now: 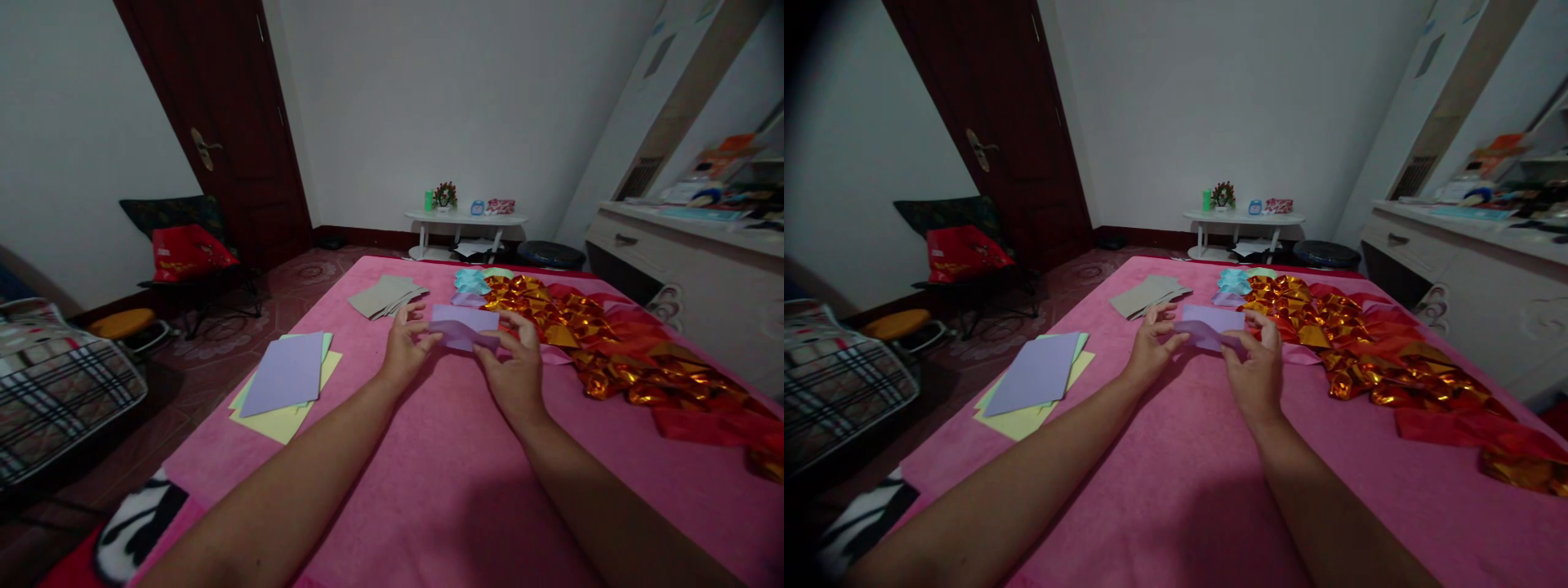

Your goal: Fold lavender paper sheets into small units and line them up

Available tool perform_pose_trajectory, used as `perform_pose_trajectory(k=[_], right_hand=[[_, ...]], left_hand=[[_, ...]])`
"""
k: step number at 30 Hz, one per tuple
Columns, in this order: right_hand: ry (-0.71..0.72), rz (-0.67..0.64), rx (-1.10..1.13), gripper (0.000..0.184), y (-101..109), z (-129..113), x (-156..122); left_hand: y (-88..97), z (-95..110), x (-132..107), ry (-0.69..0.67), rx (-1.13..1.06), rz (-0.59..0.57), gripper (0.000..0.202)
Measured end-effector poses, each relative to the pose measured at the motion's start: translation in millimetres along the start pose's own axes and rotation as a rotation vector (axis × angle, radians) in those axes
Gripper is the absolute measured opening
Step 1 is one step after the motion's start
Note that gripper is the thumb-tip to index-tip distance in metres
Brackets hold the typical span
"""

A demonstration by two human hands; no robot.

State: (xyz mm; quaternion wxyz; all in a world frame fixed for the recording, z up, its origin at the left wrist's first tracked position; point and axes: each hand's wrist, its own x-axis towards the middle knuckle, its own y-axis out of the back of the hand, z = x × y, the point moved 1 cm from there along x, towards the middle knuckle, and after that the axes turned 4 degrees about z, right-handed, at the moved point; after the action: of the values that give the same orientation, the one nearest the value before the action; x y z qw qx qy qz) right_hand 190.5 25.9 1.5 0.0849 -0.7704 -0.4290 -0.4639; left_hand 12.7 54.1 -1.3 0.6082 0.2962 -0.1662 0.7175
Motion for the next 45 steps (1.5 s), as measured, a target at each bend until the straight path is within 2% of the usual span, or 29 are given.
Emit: perform_pose_trajectory(k=[7, 11, 13, 15, 18, 20, 22, 28, 31, 34, 38, 42, 45], right_hand=[[0.023, -0.011, -0.038, 0.02, 5, 3, 0], [0.048, -0.033, -0.186, 0.028, 13, -3, 2], [0.054, -0.106, -0.305, 0.034, 16, -5, 2], [0.04, -0.242, -0.445, 0.043, 19, -5, 1], [0.004, -0.431, -0.606, 0.064, 21, -4, -2], [0.037, -0.472, -0.628, 0.072, 23, -5, -4], [0.129, -0.49, -0.581, 0.073, 26, -8, -6], [0.429, -0.57, -0.308, 0.046, 50, -22, -24], [0.542, -0.593, -0.22, 0.04, 65, -34, -37], [0.609, -0.582, -0.15, 0.03, 75, -43, -47], [0.568, -0.633, -0.068, 0.028, 82, -47, -54], [0.405, -0.76, -0.029, 0.03, 84, -46, -56], [0.311, -0.811, -0.013, 0.021, 84, -47, -57]], left_hand=[[8.1, 4, 1, -0.307, 0.361, 0.009, 0.019], [11.8, 12, 0, -0.467, 0.51, -0.08, 0.019], [12.4, 15, -1, -0.542, 0.573, -0.129, 0.017], [13.3, 17, -4, -0.573, 0.633, -0.143, 0.018], [17.4, 18, -10, -0.56, 0.659, -0.188, 0.019], [22.4, 18, -15, -0.562, 0.623, -0.268, 0.02], [29.0, 19, -20, -0.58, 0.571, -0.362, 0.019], [53.4, 40, -43, -0.631, 0.499, -0.58, 0.015], [65.7, 52, -62, -0.676, 0.539, -0.672, 0.016], [75.0, 56, -79, -0.649, 0.53, -0.756, 0.017], [79.1, 56, -86, -0.508, 0.473, -0.805, 0.025], [75.0, 62, -79, -0.374, 0.409, -0.834, 0.028], [71.9, 66, -74, -0.342, 0.382, -0.837, 0.035]])
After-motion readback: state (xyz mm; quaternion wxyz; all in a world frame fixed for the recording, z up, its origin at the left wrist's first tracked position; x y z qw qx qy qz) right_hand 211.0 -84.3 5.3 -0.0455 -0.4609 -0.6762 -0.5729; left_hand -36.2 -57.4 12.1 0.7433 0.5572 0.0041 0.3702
